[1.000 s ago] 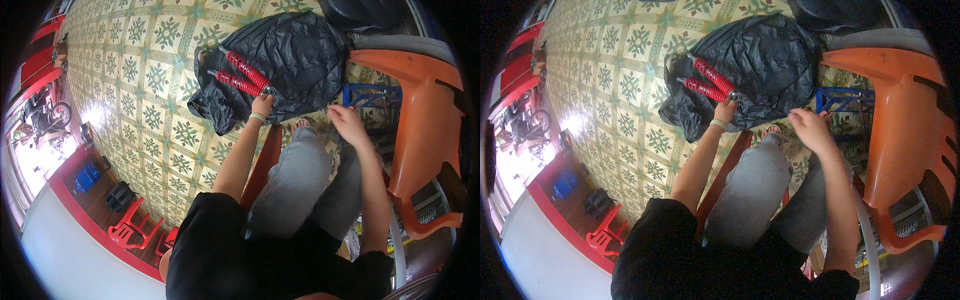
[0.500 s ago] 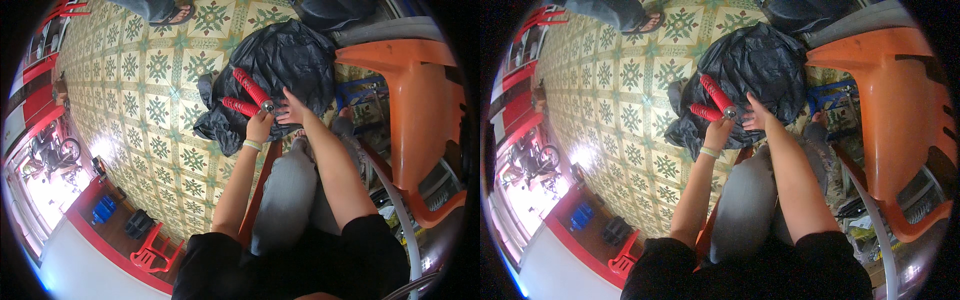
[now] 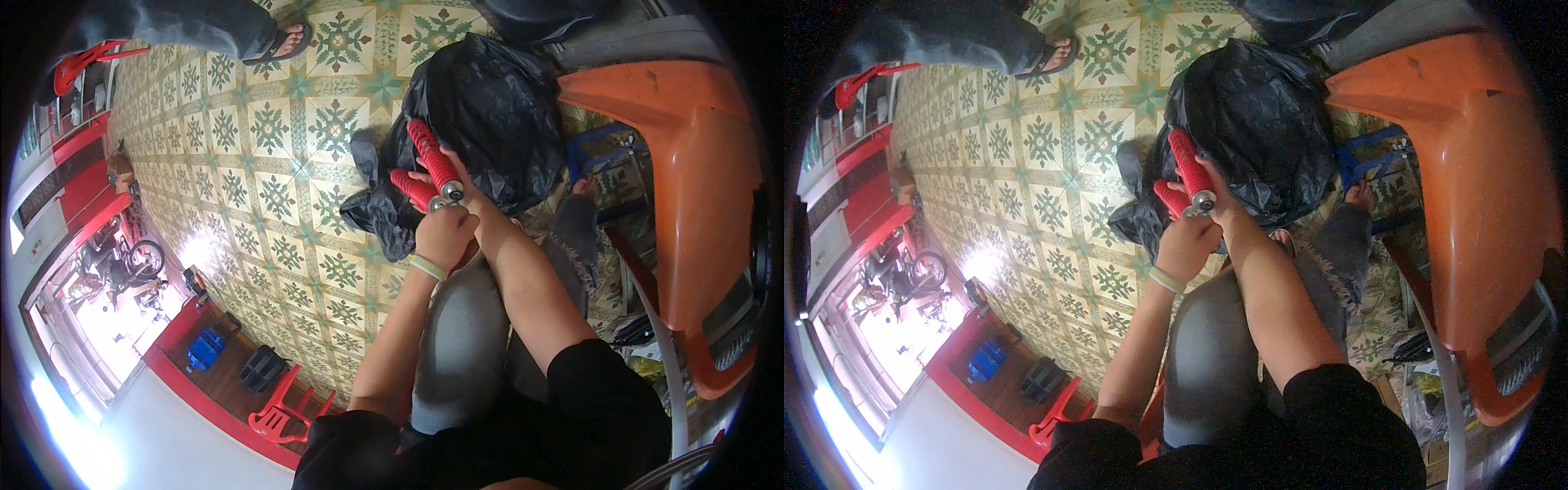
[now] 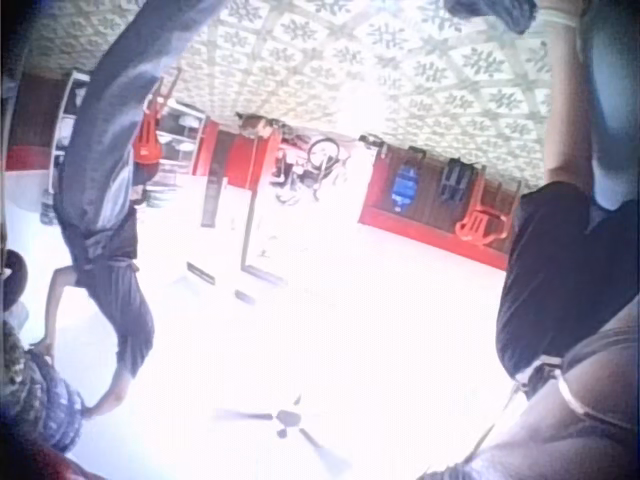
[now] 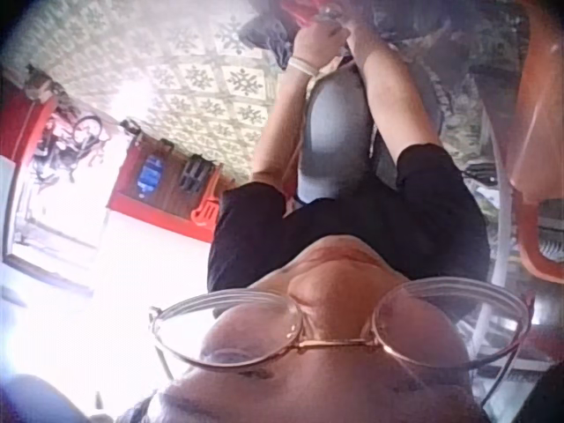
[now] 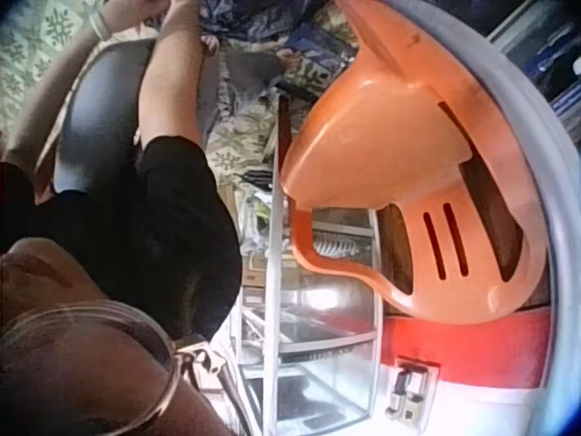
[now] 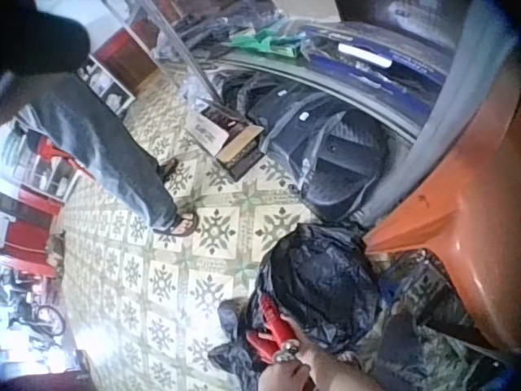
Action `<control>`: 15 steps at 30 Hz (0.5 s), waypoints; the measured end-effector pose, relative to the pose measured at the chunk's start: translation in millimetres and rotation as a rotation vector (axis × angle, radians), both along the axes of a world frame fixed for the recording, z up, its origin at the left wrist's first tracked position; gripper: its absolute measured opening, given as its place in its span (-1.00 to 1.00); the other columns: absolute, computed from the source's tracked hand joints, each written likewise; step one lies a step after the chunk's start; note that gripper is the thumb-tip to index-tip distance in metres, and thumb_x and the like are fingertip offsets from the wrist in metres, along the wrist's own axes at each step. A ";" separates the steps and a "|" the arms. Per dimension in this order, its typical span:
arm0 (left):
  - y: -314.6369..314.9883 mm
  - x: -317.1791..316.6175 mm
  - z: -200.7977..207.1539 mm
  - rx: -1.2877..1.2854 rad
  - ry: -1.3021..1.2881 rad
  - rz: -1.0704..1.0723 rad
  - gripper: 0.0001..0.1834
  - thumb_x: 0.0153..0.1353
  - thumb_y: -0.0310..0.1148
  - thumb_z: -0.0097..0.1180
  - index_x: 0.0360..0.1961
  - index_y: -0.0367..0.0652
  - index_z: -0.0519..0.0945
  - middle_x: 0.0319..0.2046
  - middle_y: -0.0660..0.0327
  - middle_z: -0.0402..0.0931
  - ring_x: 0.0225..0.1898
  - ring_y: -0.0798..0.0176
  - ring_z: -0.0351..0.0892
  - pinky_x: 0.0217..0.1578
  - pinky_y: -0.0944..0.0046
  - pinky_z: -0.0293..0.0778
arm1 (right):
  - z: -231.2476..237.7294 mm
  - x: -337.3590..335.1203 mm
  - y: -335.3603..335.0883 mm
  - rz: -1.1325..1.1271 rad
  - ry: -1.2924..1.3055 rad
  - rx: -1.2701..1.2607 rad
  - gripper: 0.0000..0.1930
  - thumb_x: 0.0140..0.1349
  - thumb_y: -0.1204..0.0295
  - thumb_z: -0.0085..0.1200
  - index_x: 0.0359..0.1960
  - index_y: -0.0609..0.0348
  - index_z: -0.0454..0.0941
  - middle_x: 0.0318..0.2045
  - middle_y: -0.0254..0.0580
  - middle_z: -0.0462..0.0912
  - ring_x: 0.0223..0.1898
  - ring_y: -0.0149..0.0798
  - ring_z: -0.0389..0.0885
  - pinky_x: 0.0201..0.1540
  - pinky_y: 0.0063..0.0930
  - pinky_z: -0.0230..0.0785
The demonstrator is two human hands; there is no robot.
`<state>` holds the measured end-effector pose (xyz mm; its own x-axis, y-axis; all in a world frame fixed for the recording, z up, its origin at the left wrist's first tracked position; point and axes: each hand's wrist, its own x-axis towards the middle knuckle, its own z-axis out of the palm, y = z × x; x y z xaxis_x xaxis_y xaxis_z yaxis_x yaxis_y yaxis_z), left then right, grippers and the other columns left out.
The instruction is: The person sorts motorcycle shock absorbers by color and style, picking them up from a pile and placing them onto a glass shelf.
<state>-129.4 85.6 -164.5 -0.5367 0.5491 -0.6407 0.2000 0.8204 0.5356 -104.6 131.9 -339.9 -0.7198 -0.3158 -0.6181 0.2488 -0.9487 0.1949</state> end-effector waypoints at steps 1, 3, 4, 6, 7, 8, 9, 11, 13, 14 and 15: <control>3.6 -4.1 3.8 -0.014 0.014 -0.046 -0.73 0.05 -0.25 -0.05 -0.61 -0.22 0.53 -0.66 0.01 0.46 -0.55 -0.03 0.50 -0.50 0.11 0.37 | 4.5 -2.3 2.8 -0.011 -0.004 0.002 -0.16 -0.09 -0.23 -0.02 0.18 -0.06 0.10 0.09 -0.03 0.30 -0.10 0.17 0.43 -0.14 0.13 0.33; 4.9 -5.1 8.6 -0.025 0.062 -0.104 -0.75 0.02 -0.25 -0.03 -0.63 -0.18 0.55 -0.66 0.04 0.47 -0.57 -0.02 0.50 -0.51 0.09 0.38 | 21.5 -10.4 12.4 -0.024 -0.015 0.021 -0.20 -0.06 -0.22 -0.07 0.16 -0.02 0.15 0.05 -0.06 0.37 -0.10 0.10 0.44 -0.18 0.16 0.34; 6.0 -3.6 12.0 -0.016 0.077 -0.124 -0.75 0.01 -0.25 -0.02 -0.63 -0.17 0.55 -0.66 0.04 0.47 -0.57 -0.02 0.50 -0.51 0.09 0.38 | 32.5 -13.2 19.6 -0.030 -0.028 0.039 -0.22 -0.03 -0.22 -0.10 0.15 0.00 0.18 0.03 -0.08 0.42 -0.10 0.05 0.45 -0.20 0.18 0.35; 11.1 0.4 25.0 0.009 0.109 -0.161 -0.76 0.00 -0.24 0.01 -0.63 -0.15 0.56 -0.65 0.04 0.48 -0.57 -0.01 0.51 -0.51 0.08 0.38 | 52.6 -18.1 35.9 -0.035 0.024 0.090 -0.22 -0.05 -0.24 -0.12 0.13 0.01 0.20 -0.05 -0.02 0.48 -0.16 0.05 0.48 -0.20 0.14 0.35; 15.5 4.1 33.6 0.022 0.130 -0.172 -0.77 -0.01 -0.24 0.01 -0.64 -0.16 0.56 -0.65 0.04 0.48 -0.57 -0.01 0.51 -0.52 0.08 0.38 | 64.5 -19.8 43.8 -0.029 0.054 0.104 -0.22 -0.04 -0.24 -0.12 0.13 0.02 0.20 -0.05 -0.01 0.48 -0.17 0.05 0.48 -0.19 0.13 0.35; 22.5 10.3 42.8 0.037 0.152 -0.183 -0.77 -0.02 -0.25 0.02 -0.64 -0.16 0.56 -0.64 0.03 0.48 -0.56 0.00 0.51 -0.52 0.08 0.39 | 73.3 -20.9 50.0 -0.024 0.084 0.121 -0.22 -0.04 -0.24 -0.12 0.13 0.03 0.20 -0.04 -0.01 0.47 -0.18 0.05 0.49 -0.19 0.12 0.35; 31.1 18.4 51.8 0.061 0.178 -0.202 -0.78 -0.03 -0.26 0.03 -0.64 -0.17 0.56 -0.64 0.03 0.49 -0.56 0.00 0.52 -0.52 0.08 0.40 | 74.1 -19.0 60.2 -0.049 0.202 0.090 -0.21 -0.01 -0.21 -0.12 0.17 0.02 0.12 0.07 -0.05 0.33 -0.12 0.17 0.46 -0.24 0.06 0.41; 45.6 38.4 63.1 0.108 0.217 -0.304 -0.82 -0.03 -0.28 0.04 -0.61 -0.14 0.56 -0.65 0.05 0.48 -0.57 0.04 0.52 -0.54 0.11 0.41 | 94.8 -13.8 75.6 -0.135 0.333 0.018 -0.22 -0.01 -0.20 -0.12 0.15 0.06 0.14 0.07 -0.03 0.32 -0.10 0.23 0.43 -0.26 0.13 0.40; 54.8 58.0 73.7 0.153 0.292 -0.376 -0.86 -0.04 -0.31 0.04 -0.57 -0.12 0.56 -0.65 0.07 0.47 -0.59 0.08 0.52 -0.56 0.15 0.42 | 114.2 -13.5 90.4 -0.183 0.477 -0.060 -0.26 -0.01 -0.18 -0.11 0.08 0.13 0.22 0.06 0.00 0.32 -0.05 0.36 0.35 -0.28 0.24 0.37; 55.4 71.7 82.6 0.179 0.337 -0.409 -0.88 -0.04 -0.32 0.04 -0.54 -0.11 0.56 -0.65 0.09 0.46 -0.59 0.09 0.52 -0.57 0.17 0.43 | 124.8 -6.5 96.0 -0.219 0.555 -0.092 -0.28 -0.01 -0.17 -0.11 0.03 0.17 0.26 0.07 0.01 0.31 0.02 0.40 0.25 -0.29 0.27 0.36; 52.6 85.3 90.2 0.198 0.384 -0.425 -0.89 -0.04 -0.33 0.04 -0.52 -0.10 0.56 -0.66 0.11 0.45 -0.60 0.11 0.52 -0.58 0.20 0.43 | 146.9 -2.3 96.7 -0.234 0.618 -0.093 -0.32 -0.02 -0.16 -0.10 -0.05 0.19 0.29 0.01 0.00 0.33 -0.02 0.34 0.30 -0.29 0.23 0.40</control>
<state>-44.1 138.3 -74.3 -0.4171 0.8551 -0.3081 0.6975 0.5184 0.4946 -106.9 228.6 -193.0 -0.9889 -0.1407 -0.0472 0.1312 -0.9773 0.1662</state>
